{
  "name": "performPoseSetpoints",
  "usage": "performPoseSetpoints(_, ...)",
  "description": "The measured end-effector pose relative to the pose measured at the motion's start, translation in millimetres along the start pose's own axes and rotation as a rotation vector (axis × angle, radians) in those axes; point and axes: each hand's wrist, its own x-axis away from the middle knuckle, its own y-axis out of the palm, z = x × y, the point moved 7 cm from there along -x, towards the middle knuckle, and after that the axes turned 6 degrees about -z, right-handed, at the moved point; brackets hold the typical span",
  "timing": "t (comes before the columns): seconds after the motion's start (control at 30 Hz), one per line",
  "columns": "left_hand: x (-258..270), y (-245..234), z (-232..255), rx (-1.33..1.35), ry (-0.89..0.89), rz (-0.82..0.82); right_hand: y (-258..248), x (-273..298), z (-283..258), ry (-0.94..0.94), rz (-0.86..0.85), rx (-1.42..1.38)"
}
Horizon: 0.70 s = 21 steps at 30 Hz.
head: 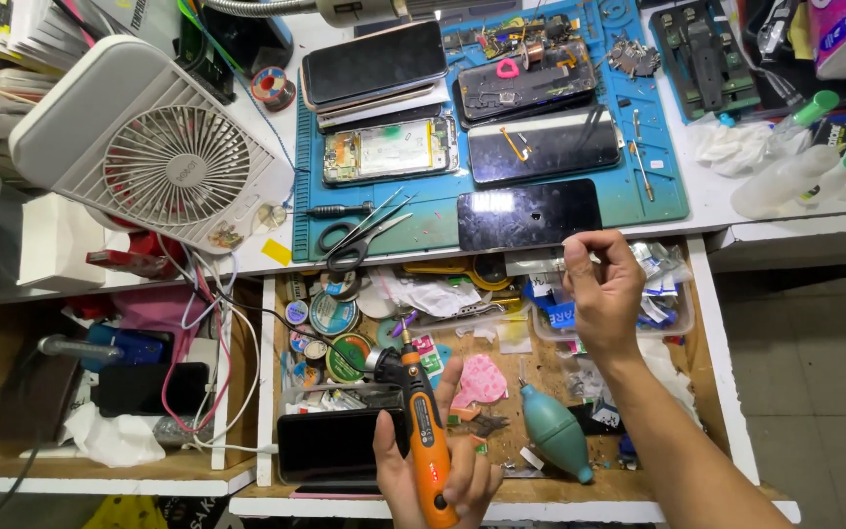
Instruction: Using a rotary tool and manual manipulation to repair or modify small electronic components on a workbench.
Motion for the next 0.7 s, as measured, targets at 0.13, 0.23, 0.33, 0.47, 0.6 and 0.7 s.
performPoseSetpoints(0.13, -0.3, 6.5, -5.4, 0.120, -0.068, -0.149, -2.2, -0.7, -0.8, 0.002, 0.023, -0.002)
performPoseSetpoints(0.23, -2.7, 17.7, -7.0, 0.180, -0.089, -0.232, -3.0, -1.4, -4.2, -0.016, 0.019, -0.019)
performPoseSetpoints(0.33, -8.0, 21.9, -5.3, 0.211, -0.052, -0.208, -1.6, -0.9, -6.8, -0.020, 0.018, -0.064)
performPoseSetpoints(0.47, -18.8, 12.1, 4.9, 0.125, 0.095, -0.148, -0.7, 1.7, -3.2, 0.009, 0.001, -0.032)
performPoseSetpoints(0.6, -22.1, -3.3, 18.1, -0.021, 0.202, -0.146, 0.8, 1.3, -2.9, 0.011, 0.013, -0.029)
performPoseSetpoints(0.7, -17.7, -26.9, 27.4, -0.134, 0.263, -0.036, 0.4, 0.8, -1.3, 0.018, 0.008, -0.010)
